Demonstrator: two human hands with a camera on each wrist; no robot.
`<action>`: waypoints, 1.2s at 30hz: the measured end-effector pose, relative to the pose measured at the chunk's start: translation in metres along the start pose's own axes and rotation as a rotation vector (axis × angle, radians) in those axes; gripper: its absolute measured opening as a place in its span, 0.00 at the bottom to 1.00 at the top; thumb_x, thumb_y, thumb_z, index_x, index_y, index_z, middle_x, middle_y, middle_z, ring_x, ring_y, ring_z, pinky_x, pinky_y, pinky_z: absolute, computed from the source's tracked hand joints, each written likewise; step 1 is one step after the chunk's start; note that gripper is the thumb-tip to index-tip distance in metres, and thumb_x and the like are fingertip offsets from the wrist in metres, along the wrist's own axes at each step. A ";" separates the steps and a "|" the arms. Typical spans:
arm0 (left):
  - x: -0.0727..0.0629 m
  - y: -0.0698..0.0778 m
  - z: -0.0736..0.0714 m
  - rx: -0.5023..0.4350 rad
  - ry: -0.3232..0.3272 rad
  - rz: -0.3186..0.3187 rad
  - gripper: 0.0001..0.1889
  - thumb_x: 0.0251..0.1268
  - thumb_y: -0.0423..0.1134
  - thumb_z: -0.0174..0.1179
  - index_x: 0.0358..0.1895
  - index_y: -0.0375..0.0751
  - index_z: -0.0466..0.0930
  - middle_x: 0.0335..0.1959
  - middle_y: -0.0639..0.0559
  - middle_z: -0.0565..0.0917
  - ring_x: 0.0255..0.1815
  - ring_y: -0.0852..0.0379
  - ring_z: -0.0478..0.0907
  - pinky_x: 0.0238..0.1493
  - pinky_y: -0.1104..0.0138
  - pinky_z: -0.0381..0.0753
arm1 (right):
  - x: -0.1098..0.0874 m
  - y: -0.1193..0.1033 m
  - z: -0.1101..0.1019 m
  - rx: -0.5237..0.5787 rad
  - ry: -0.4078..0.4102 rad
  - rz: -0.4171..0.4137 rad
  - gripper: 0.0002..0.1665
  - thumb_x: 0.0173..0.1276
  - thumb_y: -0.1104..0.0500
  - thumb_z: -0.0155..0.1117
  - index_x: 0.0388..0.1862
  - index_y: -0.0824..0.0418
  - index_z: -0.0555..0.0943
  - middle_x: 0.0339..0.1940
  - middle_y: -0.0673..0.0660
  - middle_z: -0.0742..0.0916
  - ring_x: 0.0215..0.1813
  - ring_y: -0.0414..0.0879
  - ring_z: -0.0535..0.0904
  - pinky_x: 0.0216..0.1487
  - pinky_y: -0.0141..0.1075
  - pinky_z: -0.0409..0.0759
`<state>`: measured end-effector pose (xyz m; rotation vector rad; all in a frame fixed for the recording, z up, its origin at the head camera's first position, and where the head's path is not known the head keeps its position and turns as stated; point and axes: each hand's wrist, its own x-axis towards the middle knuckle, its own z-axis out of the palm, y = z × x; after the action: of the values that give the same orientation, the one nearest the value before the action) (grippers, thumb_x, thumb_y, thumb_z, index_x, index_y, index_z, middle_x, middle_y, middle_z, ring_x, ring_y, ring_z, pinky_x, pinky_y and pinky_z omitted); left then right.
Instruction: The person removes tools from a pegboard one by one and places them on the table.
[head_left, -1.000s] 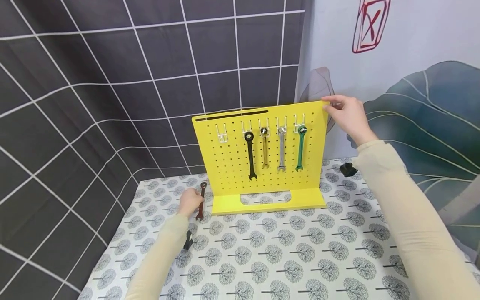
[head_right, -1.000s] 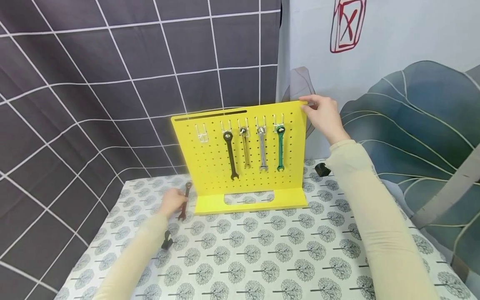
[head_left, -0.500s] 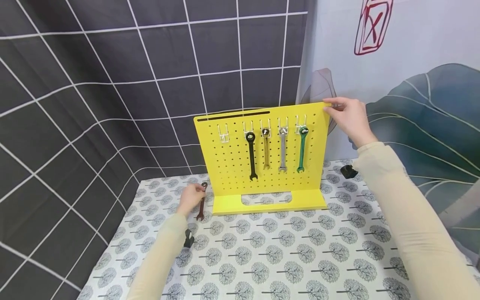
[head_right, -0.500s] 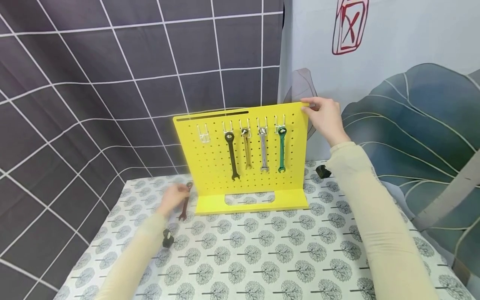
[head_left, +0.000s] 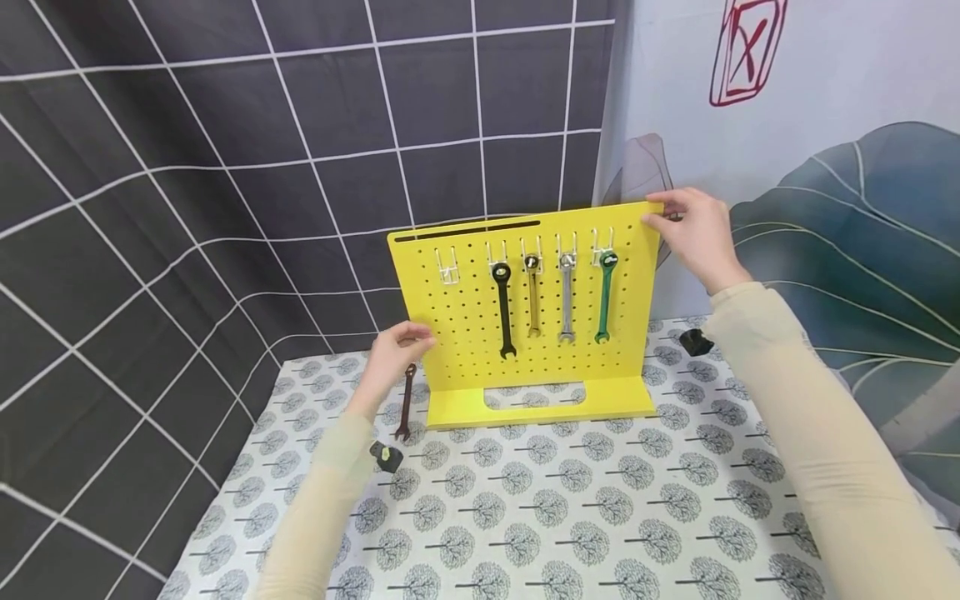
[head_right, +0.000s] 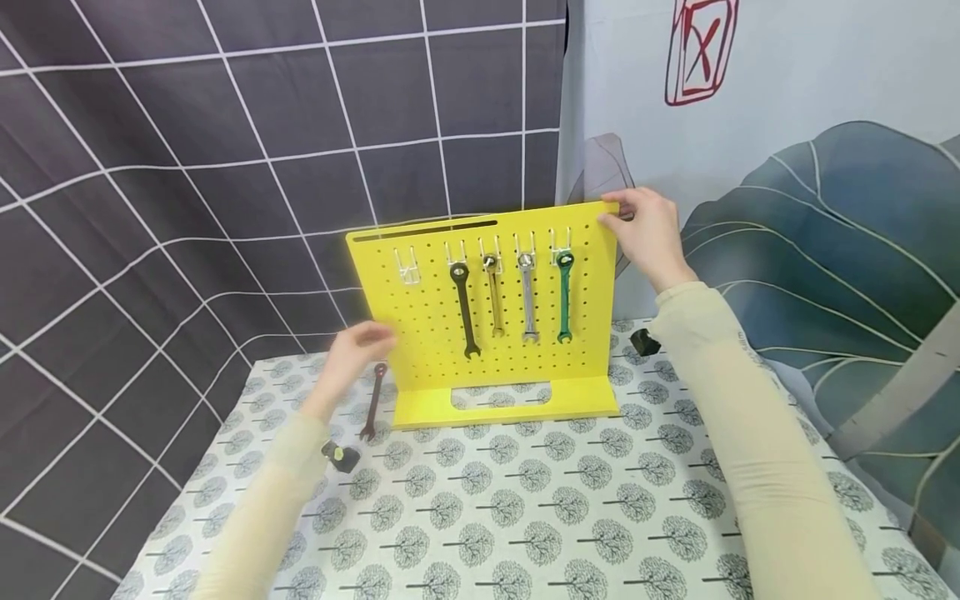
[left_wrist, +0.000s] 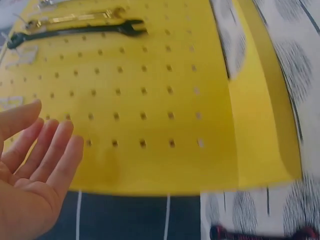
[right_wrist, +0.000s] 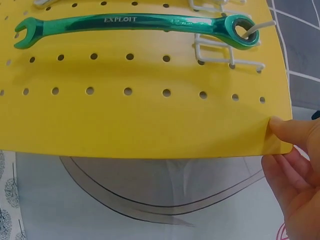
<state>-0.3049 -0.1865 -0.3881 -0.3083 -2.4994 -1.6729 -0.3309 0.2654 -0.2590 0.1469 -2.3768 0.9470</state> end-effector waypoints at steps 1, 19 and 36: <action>0.001 0.006 0.004 -0.044 -0.012 0.002 0.17 0.67 0.36 0.67 0.56 0.33 0.81 0.53 0.41 0.85 0.52 0.48 0.83 0.58 0.60 0.83 | 0.000 0.000 0.000 -0.004 -0.005 0.007 0.24 0.73 0.55 0.65 0.65 0.61 0.80 0.58 0.62 0.83 0.58 0.55 0.79 0.51 0.39 0.75; 0.023 0.048 0.066 -0.305 -0.176 0.090 0.25 0.66 0.33 0.67 0.65 0.35 0.76 0.62 0.43 0.81 0.62 0.49 0.79 0.66 0.60 0.77 | -0.002 0.000 -0.002 -0.018 -0.013 0.045 0.25 0.74 0.53 0.65 0.66 0.61 0.78 0.58 0.63 0.84 0.58 0.55 0.81 0.49 0.36 0.80; 0.042 0.049 0.101 -0.385 -0.212 0.057 0.21 0.68 0.34 0.65 0.63 0.38 0.78 0.57 0.43 0.85 0.57 0.47 0.82 0.56 0.59 0.84 | -0.002 -0.005 -0.003 -0.010 -0.027 0.065 0.26 0.74 0.52 0.65 0.66 0.62 0.78 0.56 0.65 0.85 0.57 0.56 0.81 0.45 0.33 0.78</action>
<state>-0.3326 -0.0707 -0.3742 -0.6170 -2.2562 -2.1948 -0.3269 0.2635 -0.2555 0.0798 -2.4239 0.9685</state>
